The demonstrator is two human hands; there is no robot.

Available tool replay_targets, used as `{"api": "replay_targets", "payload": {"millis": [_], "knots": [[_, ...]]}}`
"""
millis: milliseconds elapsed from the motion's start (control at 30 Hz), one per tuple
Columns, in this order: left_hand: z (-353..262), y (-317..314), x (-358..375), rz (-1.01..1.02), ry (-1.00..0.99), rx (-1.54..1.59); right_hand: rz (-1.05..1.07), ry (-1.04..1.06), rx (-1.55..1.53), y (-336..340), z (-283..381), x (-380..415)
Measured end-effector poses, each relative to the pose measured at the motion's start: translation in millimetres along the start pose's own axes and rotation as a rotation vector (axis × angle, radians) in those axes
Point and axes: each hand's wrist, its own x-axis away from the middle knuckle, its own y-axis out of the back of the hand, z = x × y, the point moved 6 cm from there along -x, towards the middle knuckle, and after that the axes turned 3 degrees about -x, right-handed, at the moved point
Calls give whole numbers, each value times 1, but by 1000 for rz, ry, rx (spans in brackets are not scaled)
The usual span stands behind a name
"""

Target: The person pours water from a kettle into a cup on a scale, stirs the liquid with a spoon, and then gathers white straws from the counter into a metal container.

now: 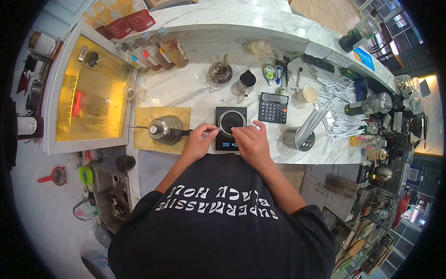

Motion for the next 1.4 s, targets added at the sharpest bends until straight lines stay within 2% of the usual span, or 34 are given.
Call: {"api": "replay_targets", "payload": {"millis": [933, 1000, 1067, 1233, 1400], "knots": [[4, -3, 0, 11, -23, 33, -32, -58, 10, 1, -1, 24], [-4, -5, -1, 18, -17, 59, -48, 10, -1, 0, 6, 20], [-7, -6, 1, -6, 94, 124, -53, 5, -8, -1, 4, 18], [-3, -7, 0, -58, 64, 102, -61, -34, -26, 0, -8, 27], [0, -16, 2, -107, 76, 110, -33, 54, -86, 0, -6, 26]]}}
